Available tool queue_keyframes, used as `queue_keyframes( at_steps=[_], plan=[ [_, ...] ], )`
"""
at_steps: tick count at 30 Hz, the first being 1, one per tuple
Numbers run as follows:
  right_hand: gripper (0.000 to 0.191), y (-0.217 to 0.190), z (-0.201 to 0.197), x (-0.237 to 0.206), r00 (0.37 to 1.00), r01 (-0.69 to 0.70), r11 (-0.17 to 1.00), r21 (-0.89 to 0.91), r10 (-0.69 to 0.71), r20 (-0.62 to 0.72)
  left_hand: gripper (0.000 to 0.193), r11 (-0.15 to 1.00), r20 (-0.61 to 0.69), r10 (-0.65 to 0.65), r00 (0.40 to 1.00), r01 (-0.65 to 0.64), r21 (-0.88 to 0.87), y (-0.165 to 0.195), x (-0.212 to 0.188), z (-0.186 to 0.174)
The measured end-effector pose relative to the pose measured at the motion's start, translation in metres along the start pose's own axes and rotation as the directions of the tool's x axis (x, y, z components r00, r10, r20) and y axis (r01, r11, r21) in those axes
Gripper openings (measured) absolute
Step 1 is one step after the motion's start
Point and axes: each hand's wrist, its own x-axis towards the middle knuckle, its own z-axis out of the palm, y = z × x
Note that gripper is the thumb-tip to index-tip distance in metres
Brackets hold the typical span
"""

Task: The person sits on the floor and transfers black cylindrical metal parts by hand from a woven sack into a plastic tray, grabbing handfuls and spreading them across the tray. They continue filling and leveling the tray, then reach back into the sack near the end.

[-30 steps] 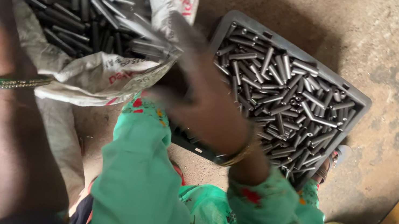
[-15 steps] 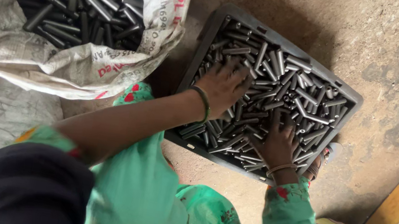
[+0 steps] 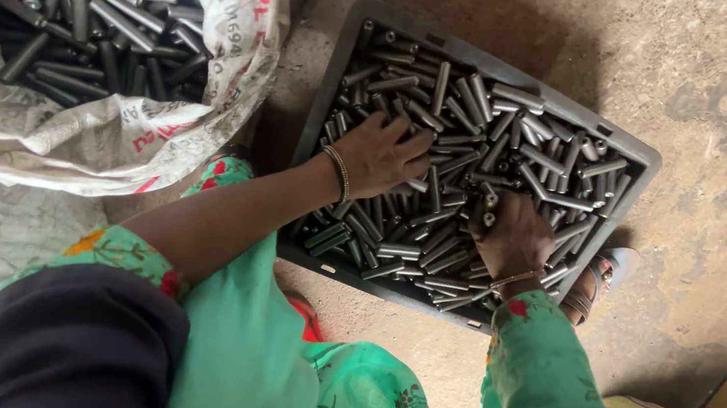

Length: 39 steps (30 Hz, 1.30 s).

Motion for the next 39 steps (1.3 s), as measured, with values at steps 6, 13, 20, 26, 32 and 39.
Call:
queue_keyframes(
  at_steps=[6,13,20,26,32,39],
  plan=[
    [0.037,0.017,-0.001,-0.008,0.678,-0.592,-0.057,0.804,0.504,0.535,0.019,1.000,-0.079,0.016,0.997,-0.014,0.023,0.007,0.008,0.009],
    [0.044,-0.004,-0.038,-0.027,0.867,-0.171,-0.840,0.515,0.119,0.483,0.019,0.998,-0.064,0.030,0.997,-0.027,0.051,0.027,0.016,0.010],
    [0.066,-0.031,-0.063,-0.008,0.817,-0.158,-0.857,0.490,0.164,0.552,0.012,0.995,-0.126,-0.100,0.987,0.097,-0.028,0.019,0.013,-0.008],
    [0.070,-0.070,-0.103,0.018,0.845,-0.200,-0.798,0.569,0.155,0.513,0.015,0.818,-0.056,-0.446,0.893,0.382,-0.430,0.006,0.006,-0.021],
    [0.068,-0.167,-0.174,0.087,0.918,-0.348,-0.614,0.709,-0.069,0.391,0.034,0.852,-0.068,-0.392,0.917,0.335,-0.403,-0.002,0.000,-0.010],
    [0.064,-0.290,-0.209,0.125,0.918,-0.218,-0.337,0.916,-0.391,0.075,0.035,0.817,-0.295,-0.462,0.837,0.271,-0.509,0.001,0.012,-0.009]
  ],
)
